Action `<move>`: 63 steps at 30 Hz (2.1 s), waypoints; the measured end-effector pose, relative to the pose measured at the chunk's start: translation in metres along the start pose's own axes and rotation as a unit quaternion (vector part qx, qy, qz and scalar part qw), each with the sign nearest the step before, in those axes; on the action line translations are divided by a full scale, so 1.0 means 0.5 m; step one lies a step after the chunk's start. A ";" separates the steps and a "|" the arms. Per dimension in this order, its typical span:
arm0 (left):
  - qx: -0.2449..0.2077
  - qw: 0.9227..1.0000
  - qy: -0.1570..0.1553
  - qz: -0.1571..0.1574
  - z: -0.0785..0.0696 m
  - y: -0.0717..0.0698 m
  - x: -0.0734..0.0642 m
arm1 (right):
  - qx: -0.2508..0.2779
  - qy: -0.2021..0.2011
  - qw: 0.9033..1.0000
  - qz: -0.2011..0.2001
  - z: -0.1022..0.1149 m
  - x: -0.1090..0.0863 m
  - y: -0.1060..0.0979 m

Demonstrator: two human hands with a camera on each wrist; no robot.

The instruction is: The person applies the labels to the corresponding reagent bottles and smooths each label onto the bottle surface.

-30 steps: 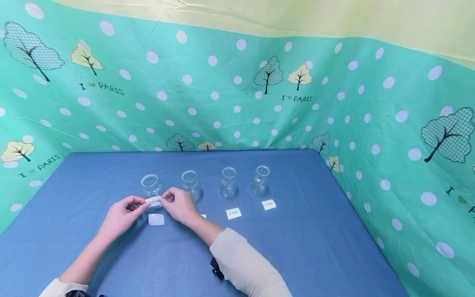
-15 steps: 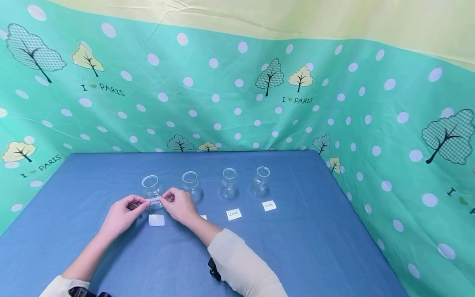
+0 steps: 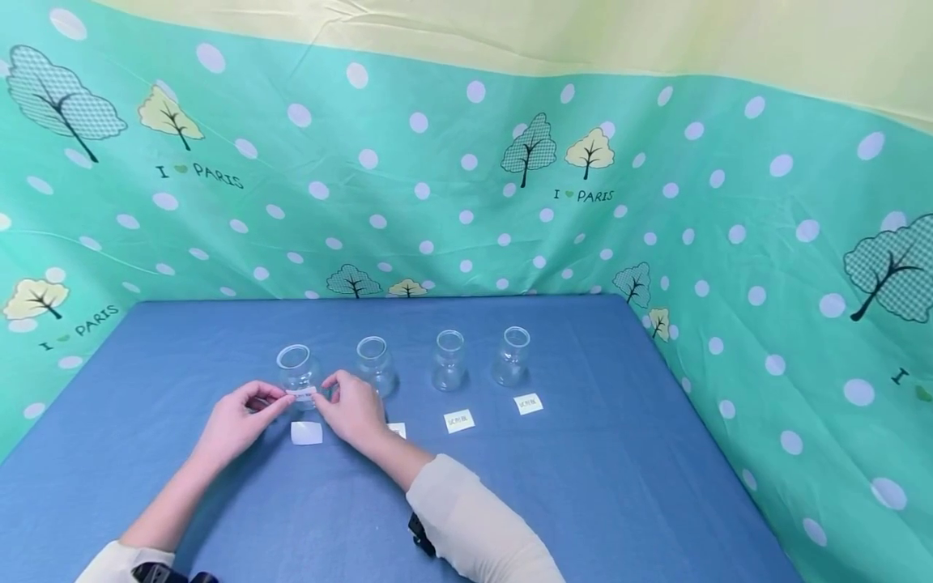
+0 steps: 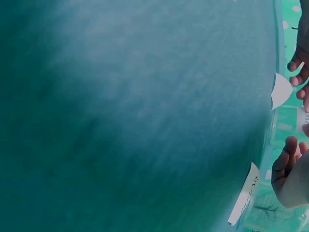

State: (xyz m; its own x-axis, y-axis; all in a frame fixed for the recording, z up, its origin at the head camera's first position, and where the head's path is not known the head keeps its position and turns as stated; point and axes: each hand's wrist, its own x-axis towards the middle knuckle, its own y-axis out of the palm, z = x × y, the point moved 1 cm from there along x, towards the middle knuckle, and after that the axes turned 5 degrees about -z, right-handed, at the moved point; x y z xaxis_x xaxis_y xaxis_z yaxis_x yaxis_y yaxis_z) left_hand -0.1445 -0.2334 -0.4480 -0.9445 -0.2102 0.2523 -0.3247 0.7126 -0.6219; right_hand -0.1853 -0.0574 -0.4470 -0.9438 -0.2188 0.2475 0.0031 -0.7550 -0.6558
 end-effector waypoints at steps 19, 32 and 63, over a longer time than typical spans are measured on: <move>-0.057 0.997 0.022 0.038 0.009 0.007 0.011 | -0.027 0.016 0.999 0.030 0.017 0.011 0.006; -0.050 0.998 0.019 0.038 0.014 0.009 0.011 | 0.005 -0.019 0.998 0.052 -0.002 0.016 -0.008; -0.011 0.997 0.020 0.076 0.026 0.001 0.017 | 0.042 0.011 0.996 0.072 -0.011 0.011 0.005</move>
State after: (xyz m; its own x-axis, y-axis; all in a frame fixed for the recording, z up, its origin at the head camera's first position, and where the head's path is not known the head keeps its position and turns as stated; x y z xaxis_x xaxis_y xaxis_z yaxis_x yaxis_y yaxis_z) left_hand -0.1534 -0.2436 -0.4556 -0.9798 -0.0729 0.1862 -0.1771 0.7484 -0.6392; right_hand -0.1922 -0.0573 -0.4512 -0.9385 -0.3157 0.1397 0.1653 -0.7663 -0.6209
